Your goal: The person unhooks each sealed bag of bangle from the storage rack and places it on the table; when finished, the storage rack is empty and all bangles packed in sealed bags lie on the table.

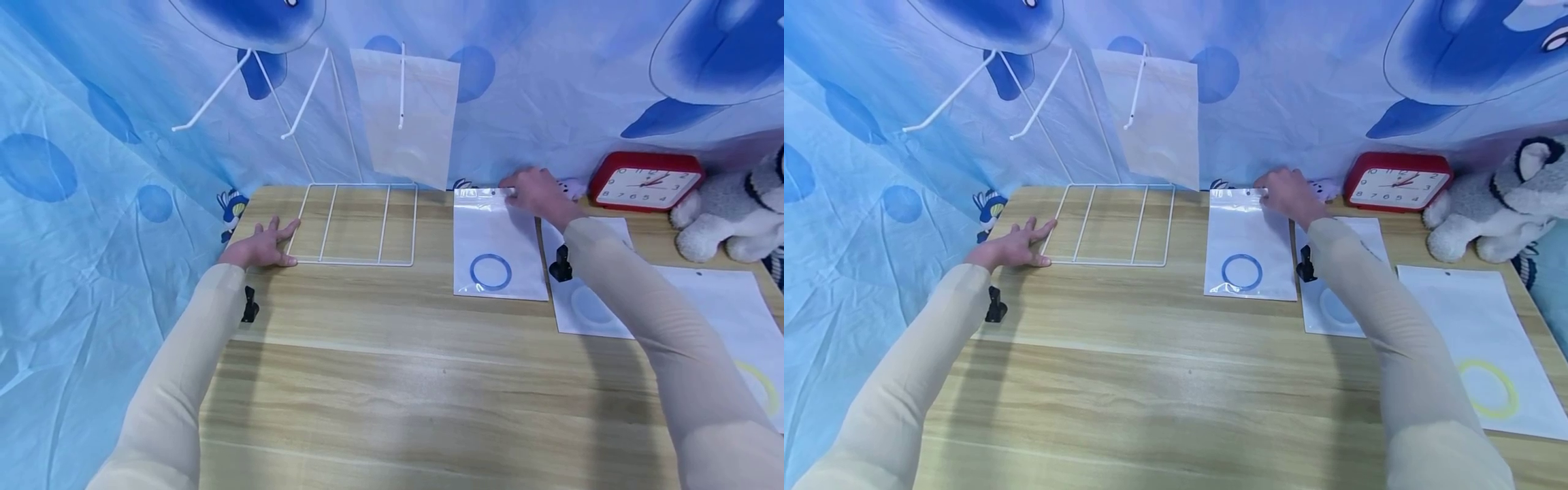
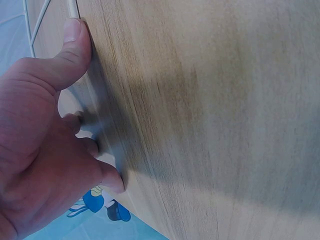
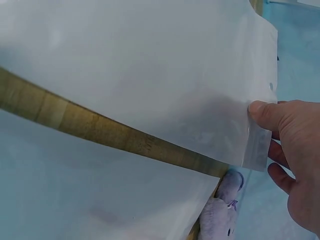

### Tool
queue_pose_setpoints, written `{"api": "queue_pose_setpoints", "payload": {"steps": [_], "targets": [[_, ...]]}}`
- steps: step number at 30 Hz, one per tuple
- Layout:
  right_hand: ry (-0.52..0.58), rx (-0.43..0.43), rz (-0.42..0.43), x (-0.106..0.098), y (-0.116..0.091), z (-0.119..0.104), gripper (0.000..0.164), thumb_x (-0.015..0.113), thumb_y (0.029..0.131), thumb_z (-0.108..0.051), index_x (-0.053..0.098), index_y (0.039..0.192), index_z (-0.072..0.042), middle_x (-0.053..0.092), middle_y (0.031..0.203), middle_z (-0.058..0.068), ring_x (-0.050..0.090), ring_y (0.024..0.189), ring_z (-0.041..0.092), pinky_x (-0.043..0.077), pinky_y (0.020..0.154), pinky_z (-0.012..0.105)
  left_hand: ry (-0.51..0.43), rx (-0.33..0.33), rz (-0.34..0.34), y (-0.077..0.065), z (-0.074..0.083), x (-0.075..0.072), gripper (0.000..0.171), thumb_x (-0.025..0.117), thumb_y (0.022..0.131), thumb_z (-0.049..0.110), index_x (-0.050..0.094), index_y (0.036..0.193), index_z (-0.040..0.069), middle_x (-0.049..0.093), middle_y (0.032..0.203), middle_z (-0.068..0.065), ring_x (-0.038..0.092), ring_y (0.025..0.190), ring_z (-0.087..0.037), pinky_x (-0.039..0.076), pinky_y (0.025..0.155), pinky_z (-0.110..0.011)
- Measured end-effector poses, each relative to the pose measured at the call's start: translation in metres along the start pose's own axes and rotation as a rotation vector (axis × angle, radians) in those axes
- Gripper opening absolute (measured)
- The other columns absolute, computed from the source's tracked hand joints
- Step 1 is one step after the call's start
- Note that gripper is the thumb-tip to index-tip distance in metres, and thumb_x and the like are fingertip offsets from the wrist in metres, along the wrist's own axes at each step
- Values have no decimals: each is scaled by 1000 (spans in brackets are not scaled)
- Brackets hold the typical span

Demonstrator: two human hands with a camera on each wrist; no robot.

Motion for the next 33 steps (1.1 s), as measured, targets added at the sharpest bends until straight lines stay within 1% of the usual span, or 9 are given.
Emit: {"api": "queue_pose_setpoints", "payload": {"steps": [3,6,9,16,22,29,33], "targets": [[-35,-6,-6,1,1,-1,36,69,93,-9,67,127,-1,64,126,24,54,117,45,38,100,64,1,-2,3,-1,-1,0,96,68,96,30,-2,161,16,-22,156,-33,-22,137,-61,2,101,-81],[-47,-6,-9,2,1,-1,35,69,93,-10,67,127,-1,65,125,23,54,117,45,37,99,65,-1,-1,4,-1,1,1,95,67,97,30,-2,161,16,-22,156,-33,-22,137,-60,2,101,-81],[-48,-11,-8,3,1,-1,33,69,93,-10,68,125,-1,66,124,22,55,116,44,38,98,65,-1,3,4,-1,2,1,95,67,97,30,-1,161,15,-22,156,-33,-22,136,-61,2,101,-81],[-77,-11,-44,7,3,-2,31,67,95,-10,68,124,-3,66,123,22,55,113,43,38,100,63,-7,-2,10,-2,2,1,94,67,97,29,0,161,15,-22,156,-33,-22,137,-60,2,102,-81],[-75,-20,-42,8,4,-3,27,69,93,-11,71,118,-2,70,114,21,59,103,39,41,95,63,-24,7,7,-3,3,1,94,67,97,27,-1,160,14,-23,156,-34,-23,136,-61,1,102,-80],[-81,-4,-38,11,5,-1,28,69,93,-13,71,119,-2,70,113,21,59,103,39,39,96,63,-18,13,9,-1,3,1,94,67,97,27,-1,161,14,-23,156,-34,-23,135,-62,-1,102,-80],[-94,-16,-28,9,4,-2,30,69,93,-13,70,120,0,70,112,22,59,103,41,39,96,64,-17,15,10,-2,2,1,94,67,97,28,0,160,14,-23,155,-34,-23,135,-62,-1,102,-80]]}}
Point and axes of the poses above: each hand's wrist, its own y-axis towards the middle knuckle, its own x-axis out of the palm, z = x × y, the point moved 8 cm from there along y, towards the middle knuckle
